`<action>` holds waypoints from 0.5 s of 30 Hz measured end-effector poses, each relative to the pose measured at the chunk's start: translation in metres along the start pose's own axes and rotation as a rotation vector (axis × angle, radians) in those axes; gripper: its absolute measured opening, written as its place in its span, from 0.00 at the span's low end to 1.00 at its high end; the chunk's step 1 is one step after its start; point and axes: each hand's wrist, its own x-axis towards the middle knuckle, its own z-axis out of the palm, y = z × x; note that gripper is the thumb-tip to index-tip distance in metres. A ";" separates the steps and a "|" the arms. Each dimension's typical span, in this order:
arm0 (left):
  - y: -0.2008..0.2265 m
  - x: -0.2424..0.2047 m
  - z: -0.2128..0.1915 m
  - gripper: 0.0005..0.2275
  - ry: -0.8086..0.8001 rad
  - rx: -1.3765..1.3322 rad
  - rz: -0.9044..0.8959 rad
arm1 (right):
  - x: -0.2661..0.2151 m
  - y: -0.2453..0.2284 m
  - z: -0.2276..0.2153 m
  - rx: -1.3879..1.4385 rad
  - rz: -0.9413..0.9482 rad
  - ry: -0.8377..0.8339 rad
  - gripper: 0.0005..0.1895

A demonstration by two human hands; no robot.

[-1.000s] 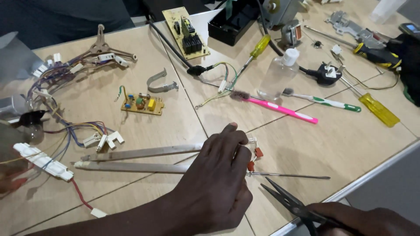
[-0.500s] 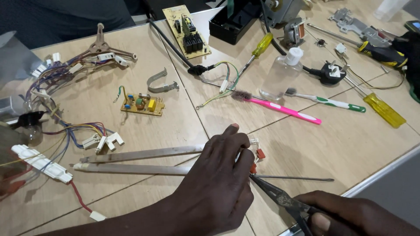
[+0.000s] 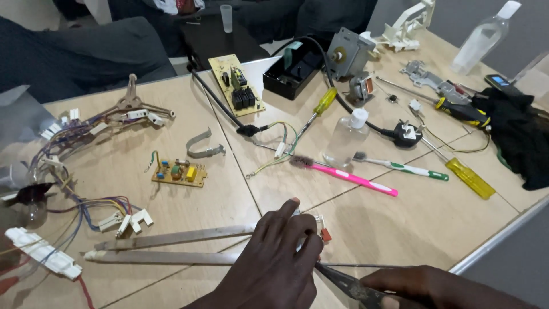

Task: The person is cleaning and inspecting heating elements, using pliers to disconnect wires and manipulating the components on a workbench.

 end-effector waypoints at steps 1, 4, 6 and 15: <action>0.000 0.000 0.001 0.14 0.014 0.007 0.004 | -0.001 0.012 -0.004 -0.133 -0.051 0.056 0.26; -0.001 -0.001 0.004 0.14 0.029 0.009 0.007 | -0.008 0.017 -0.004 -0.037 -0.121 0.083 0.30; -0.001 -0.001 0.004 0.14 0.033 0.007 0.002 | -0.011 0.014 -0.002 0.186 -0.141 0.049 0.30; -0.001 0.002 0.004 0.11 0.090 -0.005 0.020 | -0.016 0.007 0.002 0.042 -0.154 0.174 0.29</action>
